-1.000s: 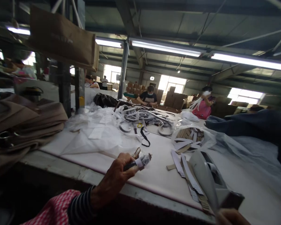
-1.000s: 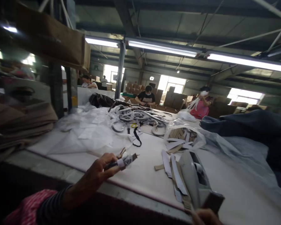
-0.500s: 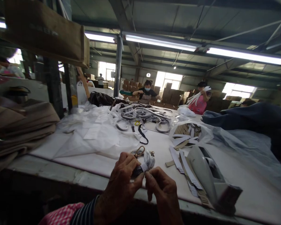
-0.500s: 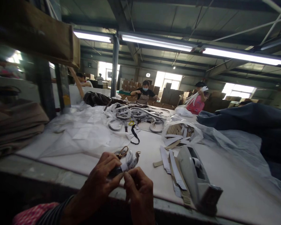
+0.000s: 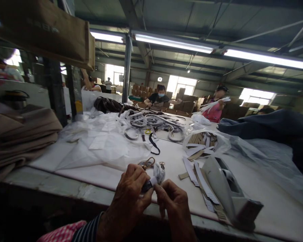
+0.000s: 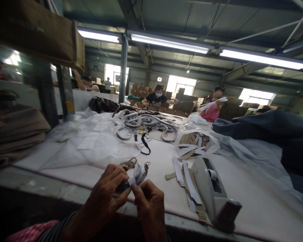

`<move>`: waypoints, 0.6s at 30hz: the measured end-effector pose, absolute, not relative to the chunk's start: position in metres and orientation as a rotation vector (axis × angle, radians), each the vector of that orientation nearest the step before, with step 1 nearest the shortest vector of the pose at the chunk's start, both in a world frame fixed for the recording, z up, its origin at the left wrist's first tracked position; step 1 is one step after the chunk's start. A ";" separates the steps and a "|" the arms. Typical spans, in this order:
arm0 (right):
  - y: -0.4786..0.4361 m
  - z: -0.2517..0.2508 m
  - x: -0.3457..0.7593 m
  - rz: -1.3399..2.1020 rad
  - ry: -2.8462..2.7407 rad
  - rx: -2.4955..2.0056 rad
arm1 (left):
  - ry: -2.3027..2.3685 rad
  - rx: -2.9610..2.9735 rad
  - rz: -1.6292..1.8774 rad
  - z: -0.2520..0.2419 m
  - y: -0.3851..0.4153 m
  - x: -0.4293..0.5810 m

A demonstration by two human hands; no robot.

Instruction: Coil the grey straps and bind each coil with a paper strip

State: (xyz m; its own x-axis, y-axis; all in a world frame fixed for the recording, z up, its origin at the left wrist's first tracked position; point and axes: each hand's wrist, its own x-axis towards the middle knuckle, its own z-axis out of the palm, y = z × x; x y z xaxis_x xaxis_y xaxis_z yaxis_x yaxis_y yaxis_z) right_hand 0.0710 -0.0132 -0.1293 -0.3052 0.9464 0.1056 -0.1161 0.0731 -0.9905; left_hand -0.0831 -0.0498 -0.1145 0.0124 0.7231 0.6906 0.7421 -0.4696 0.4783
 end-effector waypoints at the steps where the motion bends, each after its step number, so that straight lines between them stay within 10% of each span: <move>1: -0.012 -0.130 0.072 1.412 -1.407 -0.903 | -1.608 -2.238 -1.482 -0.114 -0.051 -0.084; 18: -0.015 -0.129 0.071 1.474 -1.521 -0.791 | -1.775 -2.437 -1.582 -0.093 -0.065 -0.084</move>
State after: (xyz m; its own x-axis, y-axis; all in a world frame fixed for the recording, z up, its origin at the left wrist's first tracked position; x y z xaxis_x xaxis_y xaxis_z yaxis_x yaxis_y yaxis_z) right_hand 0.0715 -0.0150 -0.1293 -0.4365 0.8879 0.1453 -0.1176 0.1038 -0.9876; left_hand -0.0845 -0.0653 -0.0927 0.0413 0.8543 0.5181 0.6125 -0.4313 0.6624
